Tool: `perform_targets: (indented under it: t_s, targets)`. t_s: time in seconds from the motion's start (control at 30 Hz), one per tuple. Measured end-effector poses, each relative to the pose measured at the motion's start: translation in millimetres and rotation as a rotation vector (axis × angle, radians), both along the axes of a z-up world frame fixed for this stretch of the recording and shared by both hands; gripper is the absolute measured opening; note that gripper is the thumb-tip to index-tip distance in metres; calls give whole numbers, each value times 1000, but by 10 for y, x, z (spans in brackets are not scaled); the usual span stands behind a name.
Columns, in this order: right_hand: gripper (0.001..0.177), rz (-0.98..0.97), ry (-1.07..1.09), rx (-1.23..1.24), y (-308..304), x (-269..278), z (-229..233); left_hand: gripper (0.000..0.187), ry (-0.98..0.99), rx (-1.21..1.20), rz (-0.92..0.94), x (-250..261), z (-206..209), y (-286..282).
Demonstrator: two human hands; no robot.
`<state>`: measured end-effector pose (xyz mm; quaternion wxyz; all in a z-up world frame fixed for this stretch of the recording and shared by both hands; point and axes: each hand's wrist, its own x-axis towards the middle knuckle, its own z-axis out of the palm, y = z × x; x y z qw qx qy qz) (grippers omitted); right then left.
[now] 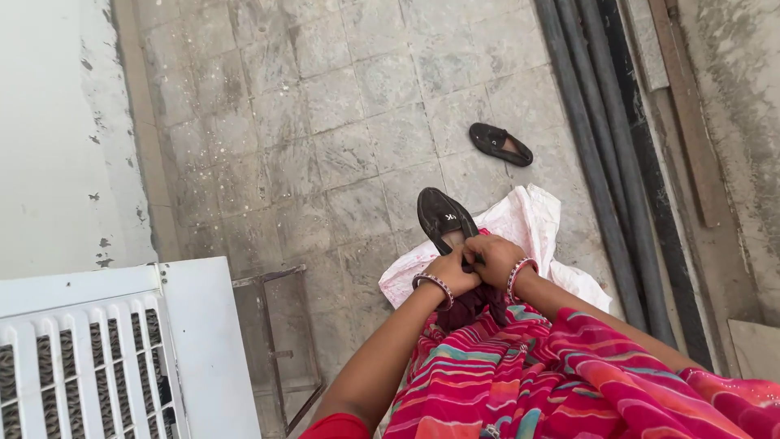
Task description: The person is cleaning and organizing various shoes on a metal rack using a cloth.
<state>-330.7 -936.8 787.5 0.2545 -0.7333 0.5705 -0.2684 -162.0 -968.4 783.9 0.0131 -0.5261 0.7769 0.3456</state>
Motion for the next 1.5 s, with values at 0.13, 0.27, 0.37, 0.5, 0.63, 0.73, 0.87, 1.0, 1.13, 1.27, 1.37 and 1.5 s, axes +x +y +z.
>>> perform_targets:
  t_s: [0.13, 0.27, 0.37, 0.5, 0.63, 0.73, 0.87, 1.0, 1.13, 1.27, 1.37, 1.5]
  targets:
    - [19, 37, -28, -48, -844, -719, -128, 61, -38, 26, 58, -738, -184, -850]
    - [19, 66, -31, -1, -1643, -1248, -447, 60, -140, 54, 123, -1320, -616, -1621]
    - [21, -8, -108, 187, -2098, -1479, -802, 59, -222, 106, 187, -1593, -681, -2025]
    - [45, -131, -321, 122, -2750, -1753, -1387, 54, -238, 96, 263, -1731, -787, -2459]
    - [52, -160, 188, 209, -3588, -2217, -2613, 39, -261, 20, 307, -1677, -1386, -2938]
    - [63, -152, 417, 543, -4027, -2421, -3311, 30, -242, -52, 308, -1559, -2080, -3114]
    - [84, -109, 542, 697, -4432, -2525, -3851, 21, -212, -192, 293, -1360, -2879, -3253]
    - [105, -105, 718, 857, -4674, -2528, -4201, 19, -193, -203, 299, -1234, -3236, -3209]
    - [92, -82, 810, 917, -4750, -2728, -4876, 18, -162, -209, 320, -1183, -3350, -3101]
    - [48, -68, 931, 532, -4675, -2774, -5102, 17, -150, -195, 318, -1129, -3299, -3066]
    - [48, -72, 912, 558, -4462, -2640, -4826, 17, -139, -164, 312, -1119, -3272, -3109]
    - [47, -81, 863, 591, -4268, -2431, -4786, 17, -147, -163, 284, -1068, -3254, -3139]
